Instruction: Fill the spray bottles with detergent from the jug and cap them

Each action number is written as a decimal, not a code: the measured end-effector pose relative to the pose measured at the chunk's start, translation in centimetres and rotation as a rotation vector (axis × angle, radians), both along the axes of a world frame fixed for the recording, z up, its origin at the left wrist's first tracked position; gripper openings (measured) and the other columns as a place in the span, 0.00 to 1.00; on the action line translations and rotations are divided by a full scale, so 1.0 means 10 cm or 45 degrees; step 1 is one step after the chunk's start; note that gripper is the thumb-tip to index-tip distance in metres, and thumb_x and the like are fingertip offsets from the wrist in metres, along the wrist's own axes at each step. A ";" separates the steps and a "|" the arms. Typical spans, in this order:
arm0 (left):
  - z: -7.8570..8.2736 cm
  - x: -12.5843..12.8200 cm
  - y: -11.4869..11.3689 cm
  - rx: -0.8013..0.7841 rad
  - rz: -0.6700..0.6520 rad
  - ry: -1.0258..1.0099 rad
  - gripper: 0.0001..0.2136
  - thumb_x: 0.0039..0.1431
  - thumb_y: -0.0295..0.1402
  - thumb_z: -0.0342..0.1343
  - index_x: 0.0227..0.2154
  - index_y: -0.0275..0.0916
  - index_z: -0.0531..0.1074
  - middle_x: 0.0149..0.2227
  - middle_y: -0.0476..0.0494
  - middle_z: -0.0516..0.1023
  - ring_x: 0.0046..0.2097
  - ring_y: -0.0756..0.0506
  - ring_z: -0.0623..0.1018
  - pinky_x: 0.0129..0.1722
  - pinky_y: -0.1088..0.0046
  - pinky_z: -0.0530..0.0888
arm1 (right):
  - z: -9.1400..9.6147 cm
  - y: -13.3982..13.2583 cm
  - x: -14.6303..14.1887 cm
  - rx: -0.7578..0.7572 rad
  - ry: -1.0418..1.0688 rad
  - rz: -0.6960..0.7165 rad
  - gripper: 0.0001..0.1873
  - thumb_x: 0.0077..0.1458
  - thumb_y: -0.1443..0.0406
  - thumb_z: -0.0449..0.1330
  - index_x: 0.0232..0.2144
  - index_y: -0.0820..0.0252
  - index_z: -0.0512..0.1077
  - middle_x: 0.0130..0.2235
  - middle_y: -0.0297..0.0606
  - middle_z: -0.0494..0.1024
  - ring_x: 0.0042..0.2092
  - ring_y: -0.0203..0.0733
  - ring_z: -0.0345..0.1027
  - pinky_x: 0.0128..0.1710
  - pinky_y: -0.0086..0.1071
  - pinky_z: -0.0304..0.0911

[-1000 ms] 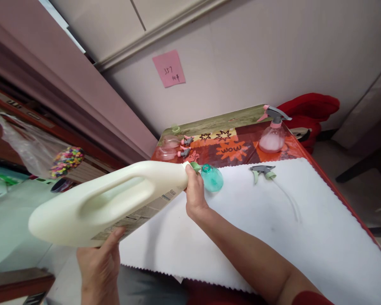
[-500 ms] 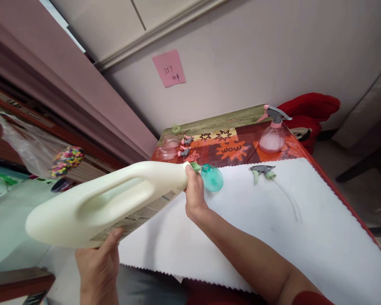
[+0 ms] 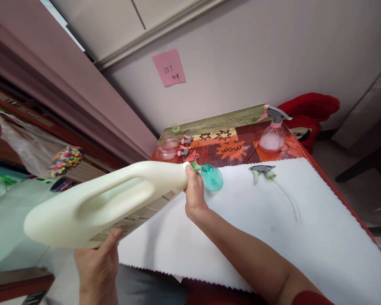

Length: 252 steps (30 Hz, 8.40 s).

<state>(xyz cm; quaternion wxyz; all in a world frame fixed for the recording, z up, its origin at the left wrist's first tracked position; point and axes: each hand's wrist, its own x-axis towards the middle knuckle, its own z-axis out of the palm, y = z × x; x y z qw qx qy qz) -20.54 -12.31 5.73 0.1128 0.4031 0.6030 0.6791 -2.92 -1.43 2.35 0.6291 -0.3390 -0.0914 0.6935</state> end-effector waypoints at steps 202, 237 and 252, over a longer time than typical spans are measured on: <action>0.14 0.09 -0.09 -0.076 0.050 0.081 0.29 0.30 0.33 0.76 0.42 0.40 0.78 0.43 0.46 0.83 0.54 0.35 0.79 0.62 0.49 0.72 | 0.05 -0.04 0.02 -0.021 0.039 0.049 0.23 0.56 0.49 0.61 0.46 0.57 0.76 0.45 0.37 0.84 0.45 0.44 0.76 0.47 0.35 0.70; 0.06 -0.04 -0.10 0.051 -0.024 0.021 0.22 0.32 0.29 0.76 0.36 0.38 0.80 0.47 0.44 0.83 0.55 0.37 0.79 0.64 0.51 0.71 | 0.06 -0.03 0.04 -0.016 0.035 0.076 0.22 0.57 0.49 0.60 0.46 0.56 0.75 0.45 0.38 0.83 0.46 0.46 0.76 0.46 0.36 0.71; 0.10 0.00 -0.06 0.064 0.002 0.042 0.24 0.29 0.31 0.77 0.35 0.40 0.79 0.46 0.43 0.83 0.57 0.35 0.78 0.63 0.51 0.71 | 0.08 -0.04 0.04 -0.017 0.055 0.057 0.21 0.57 0.49 0.60 0.45 0.56 0.76 0.46 0.37 0.83 0.46 0.44 0.76 0.49 0.36 0.70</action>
